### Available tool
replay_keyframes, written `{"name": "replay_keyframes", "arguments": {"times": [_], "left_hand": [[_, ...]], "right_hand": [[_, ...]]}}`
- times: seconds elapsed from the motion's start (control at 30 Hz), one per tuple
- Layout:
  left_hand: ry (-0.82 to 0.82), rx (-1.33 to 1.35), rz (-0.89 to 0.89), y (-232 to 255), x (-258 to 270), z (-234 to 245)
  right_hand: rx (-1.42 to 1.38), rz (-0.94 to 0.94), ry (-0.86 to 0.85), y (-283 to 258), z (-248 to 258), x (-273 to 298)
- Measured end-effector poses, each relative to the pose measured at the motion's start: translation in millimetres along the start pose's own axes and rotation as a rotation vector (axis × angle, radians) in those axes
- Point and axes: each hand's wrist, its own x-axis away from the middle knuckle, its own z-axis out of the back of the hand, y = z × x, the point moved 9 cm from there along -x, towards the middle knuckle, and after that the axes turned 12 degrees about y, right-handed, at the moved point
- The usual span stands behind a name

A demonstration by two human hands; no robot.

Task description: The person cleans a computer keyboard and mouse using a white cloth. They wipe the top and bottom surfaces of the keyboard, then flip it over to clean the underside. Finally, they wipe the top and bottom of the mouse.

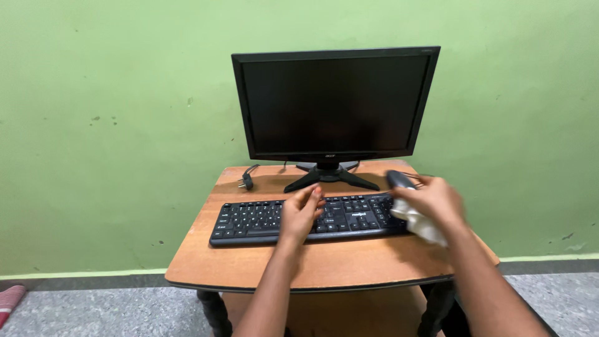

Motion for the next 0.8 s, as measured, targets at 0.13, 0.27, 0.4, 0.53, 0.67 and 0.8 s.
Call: {"name": "replay_keyframes", "arguments": {"times": [0.13,0.27,0.4,0.53,0.67,0.8], "left_hand": [[-0.256,0.257,0.310,-31,-14,-62],[-0.291,0.417,0.433,-39,-11,-85],[-0.289,0.591,0.604,-44,0,-82],[-0.340,0.684,0.584,-27,10,-74],[-0.389,0.724,0.516,-13,13,-69],[-0.377,0.688,0.498,-14,17,-68]], "right_hand": [[-0.348,0.297,0.122,-78,-15,45],[-0.307,0.256,0.038,-109,-32,82],[-0.315,0.314,-0.062,-115,-42,91],[-0.898,0.229,-0.317,-102,-34,65],[-1.236,0.041,-0.105,-83,0,20],[-1.154,0.140,0.101,-107,1,27]]}}
